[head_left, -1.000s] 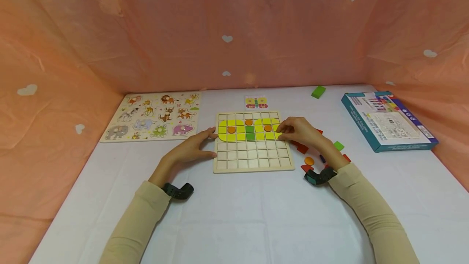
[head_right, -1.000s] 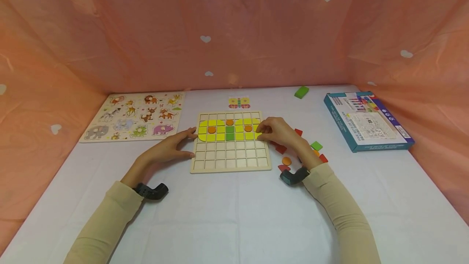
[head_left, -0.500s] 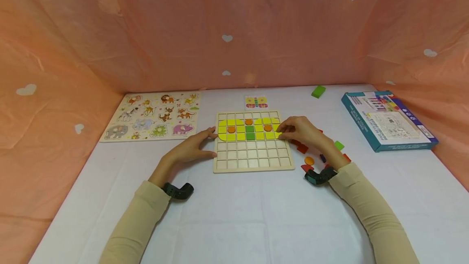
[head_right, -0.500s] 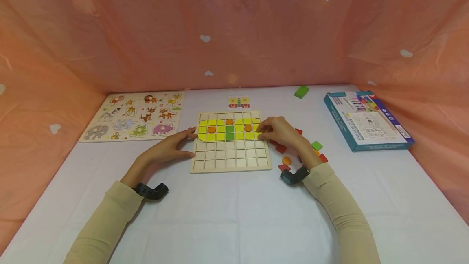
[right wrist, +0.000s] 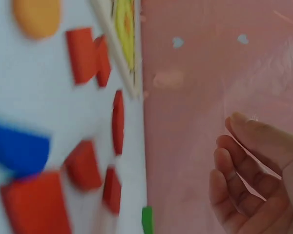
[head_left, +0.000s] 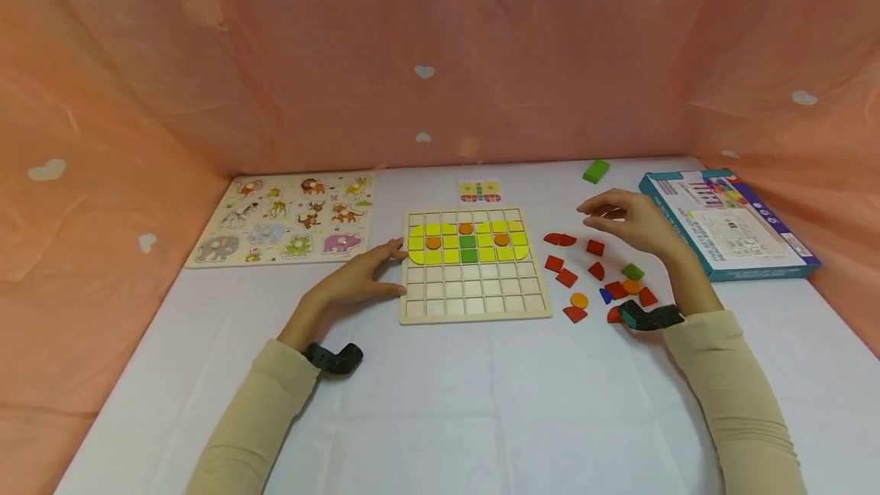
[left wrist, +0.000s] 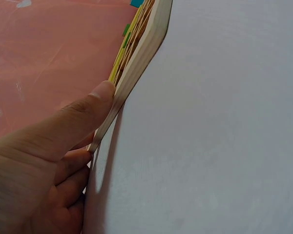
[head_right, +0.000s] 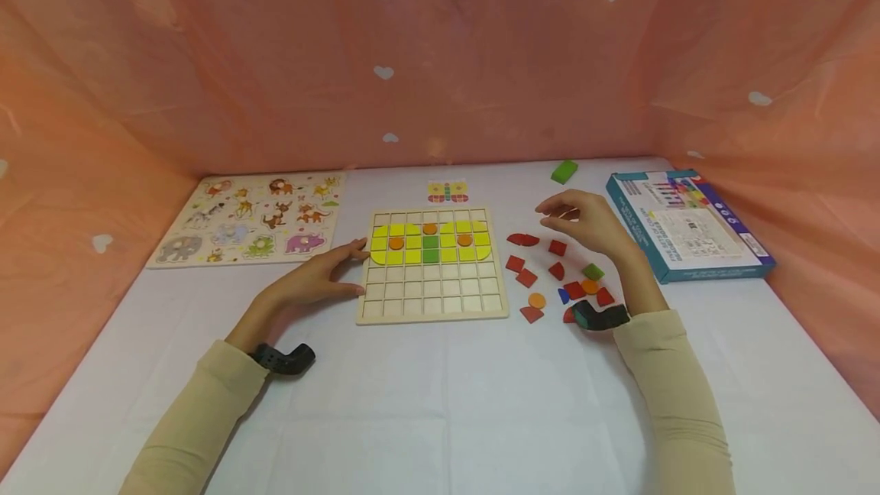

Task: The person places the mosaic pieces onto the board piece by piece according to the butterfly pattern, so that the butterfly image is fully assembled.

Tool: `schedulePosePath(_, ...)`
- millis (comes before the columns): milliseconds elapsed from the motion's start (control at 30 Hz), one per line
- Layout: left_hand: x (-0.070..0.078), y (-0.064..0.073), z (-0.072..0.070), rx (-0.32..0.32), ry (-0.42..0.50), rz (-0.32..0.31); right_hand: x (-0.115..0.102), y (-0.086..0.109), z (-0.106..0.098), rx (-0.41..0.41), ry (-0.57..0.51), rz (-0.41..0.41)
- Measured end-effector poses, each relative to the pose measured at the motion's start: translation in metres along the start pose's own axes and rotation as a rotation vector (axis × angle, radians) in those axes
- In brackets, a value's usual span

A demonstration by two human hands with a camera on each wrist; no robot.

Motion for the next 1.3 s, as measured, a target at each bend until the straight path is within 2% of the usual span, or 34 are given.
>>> schedulePosePath(267,-0.003,0.001,0.003,-0.003,0.010,-0.019,0.016,0.020,-0.006,-0.110,0.023,-0.030)
schedulePosePath(400,-0.003,0.002,0.002,-0.001,0.007,-0.014,0.023,0.022,-0.002,-0.134,0.022,-0.003)
schedulePosePath(800,0.001,0.001,0.000,0.001,-0.009,0.000,0.020,0.002,0.022,-0.202,0.080,0.026)
schedulePosePath(1000,0.000,0.001,0.000,-0.001,-0.005,0.004,0.030,-0.005,0.037,-0.268,0.091,-0.005)
schedulePosePath(1100,-0.001,0.001,0.001,-0.007,0.004,-0.004,0.034,-0.005,0.041,-0.253,0.108,0.009)
schedulePosePath(1233,-0.001,0.000,0.001,-0.002,0.003,-0.009,0.034,-0.004,0.040,-0.204,0.139,0.070)
schedulePosePath(1300,-0.001,0.001,0.001,0.001,0.009,-0.009,0.034,-0.003,0.037,-0.202,0.119,0.092)
Point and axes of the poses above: each hand's wrist, its own y-axis away from the middle knuckle, its own z-axis out of the palm, x = y × z, the point moved 1 cm from there along -y, towards the middle knuckle, and after that the axes turned 5 degrees about -z, right-handed, at the moved point
